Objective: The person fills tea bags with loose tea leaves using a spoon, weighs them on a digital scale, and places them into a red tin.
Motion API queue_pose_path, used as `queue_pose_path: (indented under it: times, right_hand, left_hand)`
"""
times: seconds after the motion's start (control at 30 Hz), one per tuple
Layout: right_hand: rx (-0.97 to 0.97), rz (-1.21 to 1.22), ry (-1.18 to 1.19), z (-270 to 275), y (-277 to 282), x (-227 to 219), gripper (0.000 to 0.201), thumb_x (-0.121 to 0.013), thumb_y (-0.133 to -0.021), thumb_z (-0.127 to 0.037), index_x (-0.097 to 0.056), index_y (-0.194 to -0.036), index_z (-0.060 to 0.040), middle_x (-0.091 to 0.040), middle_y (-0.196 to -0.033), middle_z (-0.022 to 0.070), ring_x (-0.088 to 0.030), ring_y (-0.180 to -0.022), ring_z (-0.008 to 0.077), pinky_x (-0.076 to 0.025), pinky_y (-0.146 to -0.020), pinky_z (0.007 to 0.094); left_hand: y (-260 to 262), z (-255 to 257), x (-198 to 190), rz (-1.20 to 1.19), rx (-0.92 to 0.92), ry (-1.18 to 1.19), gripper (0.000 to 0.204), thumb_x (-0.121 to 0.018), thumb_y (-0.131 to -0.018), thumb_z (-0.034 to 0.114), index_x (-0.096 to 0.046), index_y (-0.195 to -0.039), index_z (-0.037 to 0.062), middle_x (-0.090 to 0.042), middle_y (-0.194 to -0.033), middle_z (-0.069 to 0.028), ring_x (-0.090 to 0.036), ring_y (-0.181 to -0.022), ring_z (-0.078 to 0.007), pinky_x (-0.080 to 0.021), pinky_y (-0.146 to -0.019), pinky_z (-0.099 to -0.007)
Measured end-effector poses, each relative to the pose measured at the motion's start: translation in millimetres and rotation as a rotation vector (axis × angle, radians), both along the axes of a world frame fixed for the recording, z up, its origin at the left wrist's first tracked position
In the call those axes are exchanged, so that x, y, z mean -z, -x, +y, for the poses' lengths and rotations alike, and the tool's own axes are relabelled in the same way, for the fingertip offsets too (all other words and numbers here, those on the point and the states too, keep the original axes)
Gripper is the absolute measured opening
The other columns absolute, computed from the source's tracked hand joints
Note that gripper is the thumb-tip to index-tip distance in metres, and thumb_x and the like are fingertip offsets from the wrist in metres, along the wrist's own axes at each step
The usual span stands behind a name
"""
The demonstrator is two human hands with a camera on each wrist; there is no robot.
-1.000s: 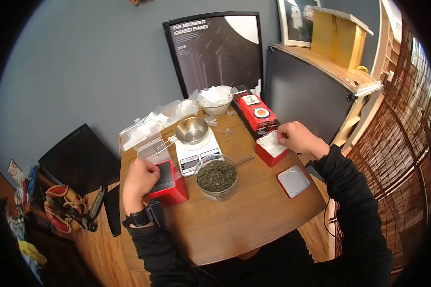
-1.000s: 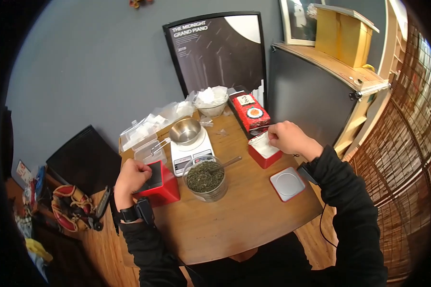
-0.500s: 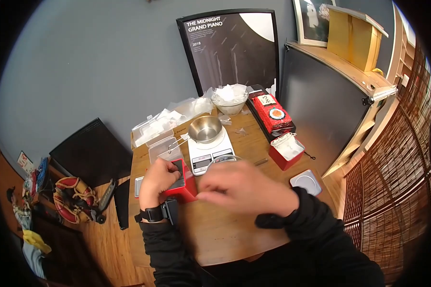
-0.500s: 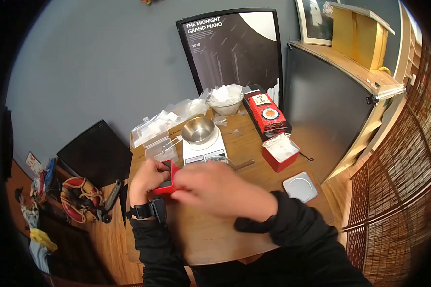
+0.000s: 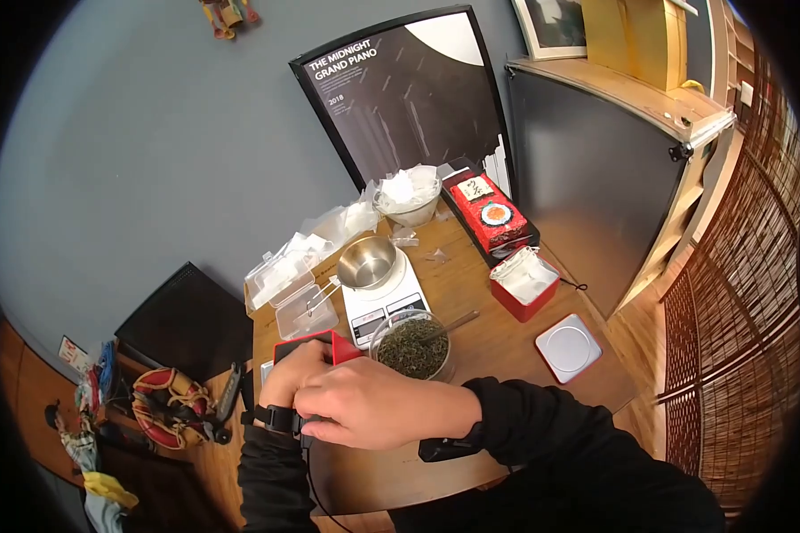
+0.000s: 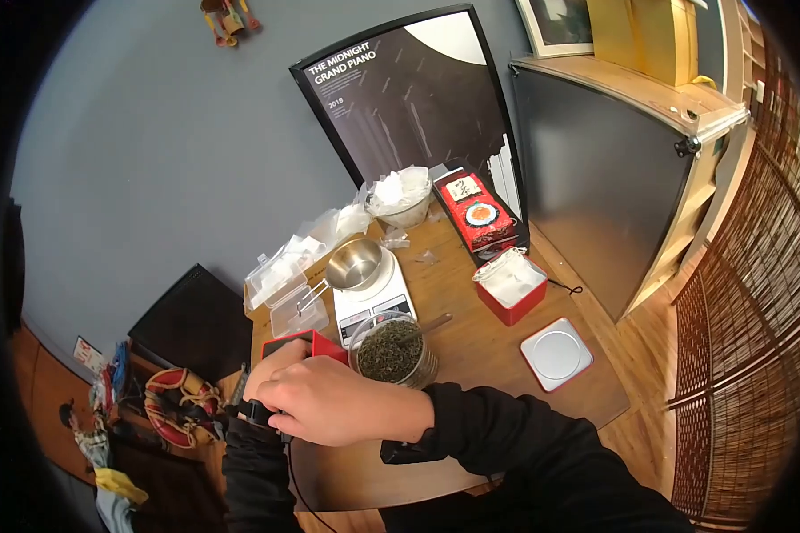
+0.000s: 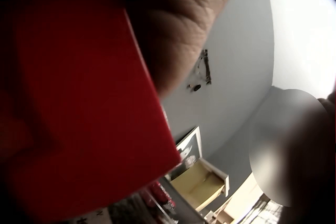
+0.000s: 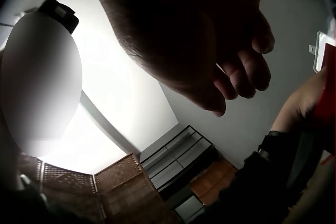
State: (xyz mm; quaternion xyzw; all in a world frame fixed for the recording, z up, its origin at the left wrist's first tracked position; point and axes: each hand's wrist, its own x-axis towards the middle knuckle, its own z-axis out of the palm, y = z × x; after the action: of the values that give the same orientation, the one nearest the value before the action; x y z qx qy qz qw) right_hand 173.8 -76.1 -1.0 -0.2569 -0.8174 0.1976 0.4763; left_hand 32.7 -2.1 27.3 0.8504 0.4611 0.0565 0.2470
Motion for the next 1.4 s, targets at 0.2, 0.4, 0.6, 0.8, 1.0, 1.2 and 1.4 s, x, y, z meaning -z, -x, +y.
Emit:
queue_pose_path:
  times: [0.2, 0.4, 0.6, 0.8, 1.0, 1.2, 1.4]
  right_hand:
    - [0.021, 0.064, -0.039, -2.1, -9.9, -10.1, 0.016, -0.068, -0.088, -0.017, -0.059, -0.085, -0.0031, -0.063, -0.077, 0.0136, -0.063, -0.075, 0.0362, -0.048, -0.066, 0.0453]
    - [0.035, 0.113, -0.096, -2.6, -15.2, -13.3, 0.017, -0.067, -0.088, -0.019, -0.061, -0.084, -0.003, -0.064, -0.078, 0.0142, -0.063, -0.075, 0.0362, -0.049, -0.066, 0.0458]
    - [0.044, 0.124, -0.053, 2.7, -15.9, -10.2, 0.015, -0.066, -0.088, -0.018, -0.062, -0.085, -0.0038, -0.064, -0.078, 0.0142, -0.064, -0.075, 0.0362, -0.05, -0.065, 0.0457]
    - [0.302, 0.182, -0.005, 20.5, -28.4, -5.6, 0.012, -0.067, -0.088, -0.013, -0.063, -0.083, -0.0021, -0.064, -0.075, 0.0135, -0.064, -0.069, 0.0342, -0.049, -0.06, 0.0413]
    - [0.38, 0.233, 0.112, 27.4, -32.7, -5.3, 0.01, -0.066, -0.089, -0.011, -0.065, -0.086, -0.0015, -0.066, -0.073, 0.0118, -0.065, -0.064, 0.026, -0.05, -0.06, 0.0371]
    - [0.321, 0.153, 0.254, 33.5, -29.3, 2.8, 0.032, -0.069, -0.092, -0.021, -0.062, -0.114, 0.0009, -0.07, -0.092, 0.014, -0.068, -0.08, 0.0237, -0.051, -0.065, 0.0349]
    - [0.053, 0.314, 0.314, 39.1, -24.5, 10.8, 0.04, -0.069, -0.094, -0.021, -0.058, -0.126, 0.0005, -0.067, -0.103, 0.0085, -0.062, -0.09, 0.0144, -0.048, -0.07, 0.0279]
  left_hand:
    - [12.8, 35.9, 31.9, -0.272, 0.414, 0.165, 0.015, -0.07, -0.09, 0.017, -0.069, -0.089, 0.0027, -0.07, -0.089, -0.0148, -0.067, -0.085, -0.0259, -0.053, -0.075, -0.0409]
    - [9.5, 63.1, 32.7, -0.197, 0.429, 0.114, 0.013, -0.07, -0.086, 0.013, -0.07, -0.092, 0.0019, -0.072, -0.088, -0.0127, -0.066, -0.082, -0.0216, -0.053, -0.073, -0.0384]
    - [24.9, 76.2, 34.3, -0.135, 0.393, 0.062, 0.017, -0.071, -0.081, 0.007, -0.072, -0.097, 0.001, -0.073, -0.086, -0.0102, -0.065, -0.078, -0.0165, -0.053, -0.07, -0.0354]
    - [57.6, 51.7, 10.3, -0.055, 0.02, 0.066, 0.018, -0.069, -0.083, -0.002, -0.072, -0.101, -0.0034, -0.072, -0.081, -0.0037, -0.064, -0.075, -0.0067, -0.052, -0.068, -0.0262]
    - [79.0, 24.2, -9.9, -0.671, -0.096, 0.078, 0.021, -0.064, -0.086, -0.011, -0.067, -0.107, -0.0081, -0.072, -0.091, -0.0074, -0.068, -0.08, -0.0099, -0.055, -0.071, -0.0237]
    - [68.0, 5.9, -8.2, -0.854, -0.108, 0.089, 0.024, -0.066, -0.085, -0.01, -0.066, -0.11, -0.0078, -0.072, -0.094, -0.0079, -0.068, -0.079, -0.0096, -0.056, -0.072, -0.0234]
    - [53.0, 3.3, -9.8, -0.895, 0.03, 0.149, 0.027, -0.066, -0.081, -0.012, -0.066, -0.109, -0.0071, -0.071, -0.092, -0.0071, -0.066, -0.08, -0.0082, -0.053, -0.072, -0.0212]
